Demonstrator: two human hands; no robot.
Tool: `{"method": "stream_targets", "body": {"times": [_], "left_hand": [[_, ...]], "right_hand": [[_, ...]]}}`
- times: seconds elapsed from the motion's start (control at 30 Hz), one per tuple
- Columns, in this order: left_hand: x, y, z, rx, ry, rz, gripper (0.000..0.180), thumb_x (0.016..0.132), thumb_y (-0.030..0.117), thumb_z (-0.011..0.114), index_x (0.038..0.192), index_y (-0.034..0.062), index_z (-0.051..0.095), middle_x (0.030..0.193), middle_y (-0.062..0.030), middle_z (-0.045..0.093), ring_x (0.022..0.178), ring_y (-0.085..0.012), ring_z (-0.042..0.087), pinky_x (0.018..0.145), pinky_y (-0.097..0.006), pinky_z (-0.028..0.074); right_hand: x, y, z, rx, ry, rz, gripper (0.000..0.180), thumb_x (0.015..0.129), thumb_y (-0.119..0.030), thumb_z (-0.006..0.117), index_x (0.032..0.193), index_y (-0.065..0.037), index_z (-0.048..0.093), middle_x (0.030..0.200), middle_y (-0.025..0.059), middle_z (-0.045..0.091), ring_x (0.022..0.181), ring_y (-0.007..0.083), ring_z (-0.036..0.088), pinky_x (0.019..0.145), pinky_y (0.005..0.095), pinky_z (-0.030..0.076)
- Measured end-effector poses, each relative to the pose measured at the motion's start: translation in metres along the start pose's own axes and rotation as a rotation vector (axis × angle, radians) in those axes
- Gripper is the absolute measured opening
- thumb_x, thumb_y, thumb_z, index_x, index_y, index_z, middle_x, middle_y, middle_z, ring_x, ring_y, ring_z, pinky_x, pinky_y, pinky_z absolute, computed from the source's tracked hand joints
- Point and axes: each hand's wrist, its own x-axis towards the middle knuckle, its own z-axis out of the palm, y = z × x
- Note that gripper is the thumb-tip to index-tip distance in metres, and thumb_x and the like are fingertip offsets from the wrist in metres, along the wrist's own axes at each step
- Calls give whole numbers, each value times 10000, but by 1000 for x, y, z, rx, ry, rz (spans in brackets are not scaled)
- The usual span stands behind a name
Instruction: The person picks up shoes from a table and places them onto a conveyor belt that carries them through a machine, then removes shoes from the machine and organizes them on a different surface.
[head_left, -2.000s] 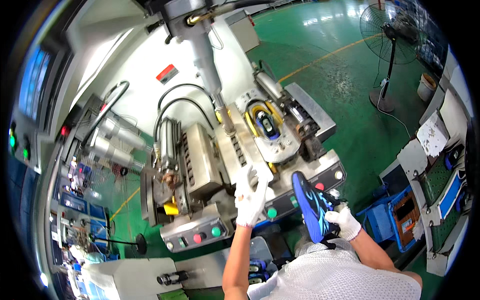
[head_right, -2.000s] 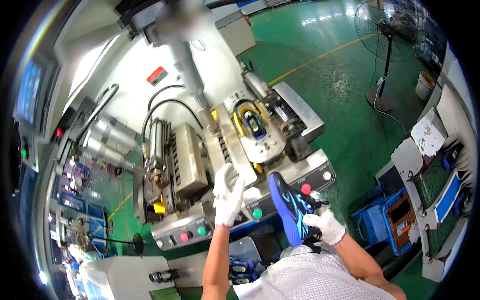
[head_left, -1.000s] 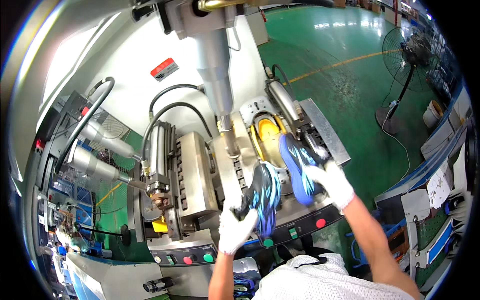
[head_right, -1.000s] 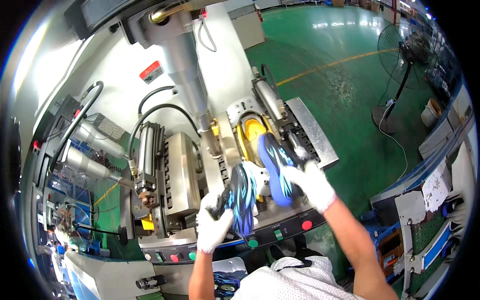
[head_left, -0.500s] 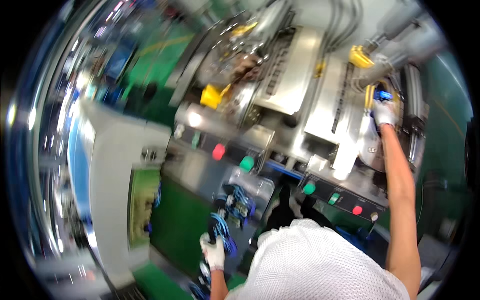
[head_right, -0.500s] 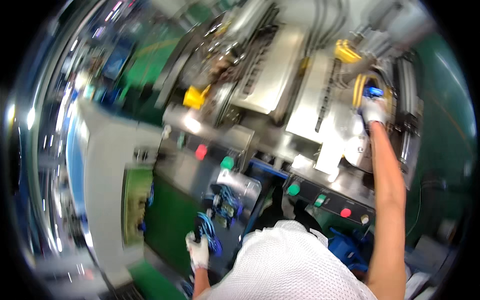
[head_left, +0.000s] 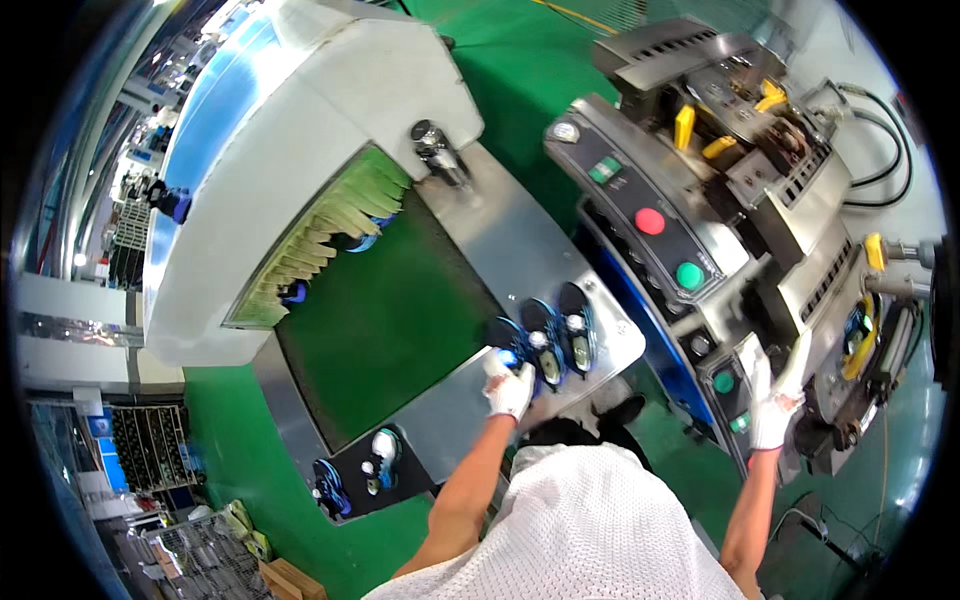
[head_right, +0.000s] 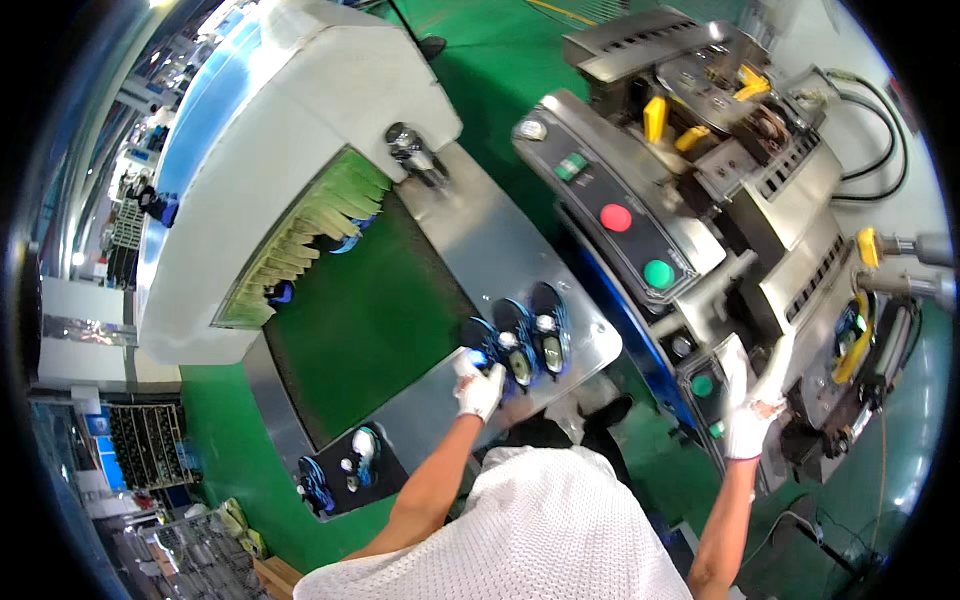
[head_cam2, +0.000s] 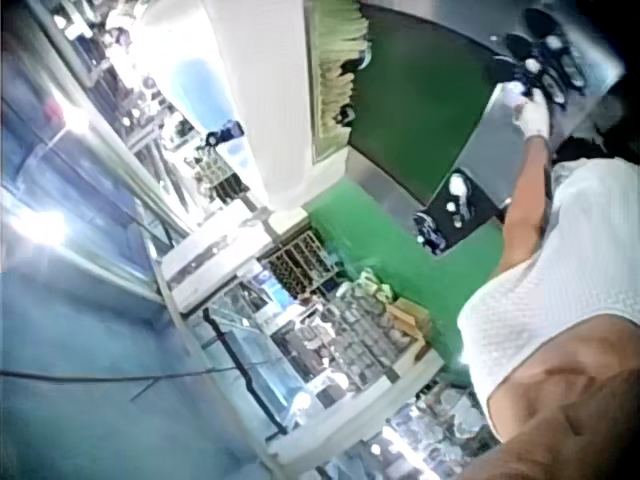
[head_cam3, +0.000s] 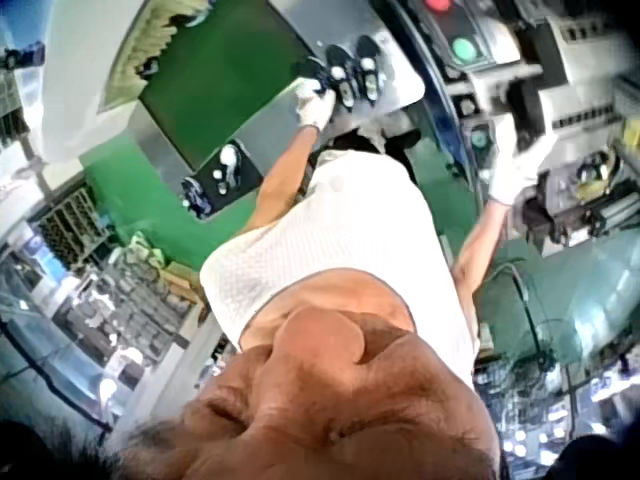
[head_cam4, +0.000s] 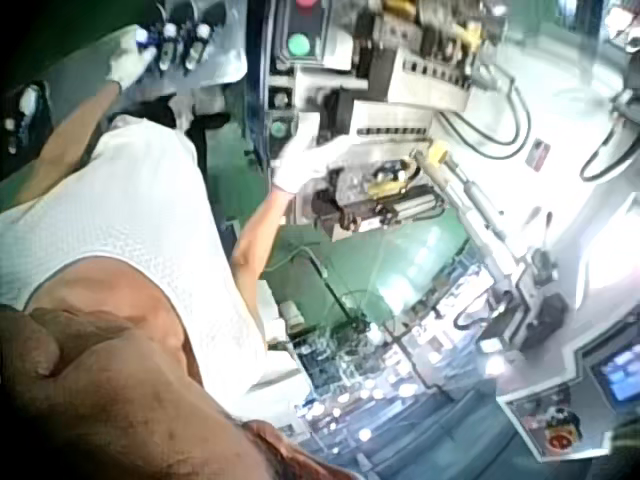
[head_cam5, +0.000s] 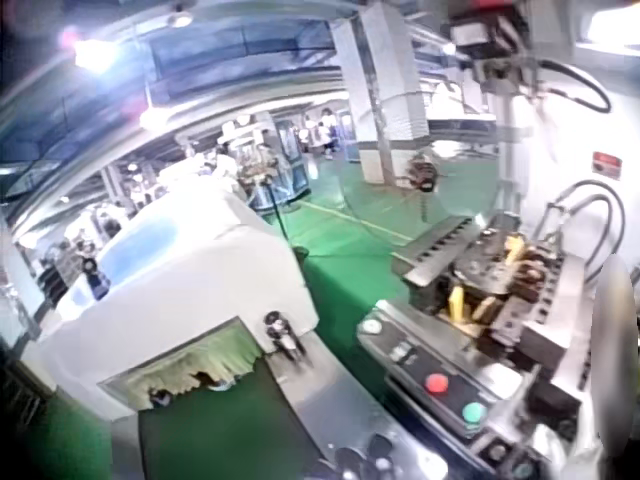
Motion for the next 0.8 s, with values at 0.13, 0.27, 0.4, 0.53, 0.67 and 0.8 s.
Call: {"method": "stream_targets", "body": {"times": [0.13, 0.27, 0.4, 0.53, 0.67, 0.8], "left_hand": [[21, -10, -34, -108, -224, 232, 833, 869, 490, 737, 1479, 18, 420, 1446, -263, 496, 1276, -440, 555, 1114, -492, 417], [126, -29, -137, 160, -267, 456, 503, 938, 410, 652, 1295, 58, 619, 1324, -189, 630, 1293, -376, 549, 1084, -488, 432], [311, -138, -172, 198, 352, 562, 404, 904, 163, 649, 1287, 65, 563, 1349, -198, 560, 1282, -400, 506, 1051, -554, 432], [435, -128, -230, 300, 353, 93, 564, 843, 193, 703, 1368, 109, 513, 1362, -183, 546, 1272, -404, 528, 1054, -558, 436], [516, -122, -264, 442, -84, -5, 935, 778, 493, 776, 1553, 114, 416, 1538, -229, 483, 1371, -399, 517, 1114, -485, 429], [548, -176, -244, 510, -71, 135, 678, 870, 532, 668, 1414, 135, 594, 1443, -154, 593, 1304, -357, 575, 1119, -463, 413]], "right_hand": [[-97, 71, 125, -924, -270, -39, 768, 857, -31, 597, 1550, 105, 295, 1679, 267, 159, 1553, 468, 137, 1276, 519, 136], [-86, 52, 100, -590, -365, 53, 1021, 768, -197, 746, 1605, 26, 206, 1681, 259, 170, 1552, 470, 141, 1257, 547, 174], [-91, 6, 90, -640, -451, 270, 1027, 803, -252, 774, 1630, -54, 198, 1700, 216, 167, 1569, 377, 195, 1197, 551, 276], [-156, -22, 71, -663, -566, 431, 965, 811, -254, 771, 1594, 6, 270, 1654, 245, 277, 1537, 390, 269, 1231, 511, 270], [-208, -55, 53, -683, -803, 690, 905, 779, -299, 795, 1522, 29, 395, 1573, 274, 410, 1461, 400, 404, 1211, 456, 325], [-203, -92, 71, -617, -977, 850, 835, 756, -430, 782, 1440, -25, 531, 1414, 233, 600, 1333, 369, 562, 1127, 468, 429]]}}
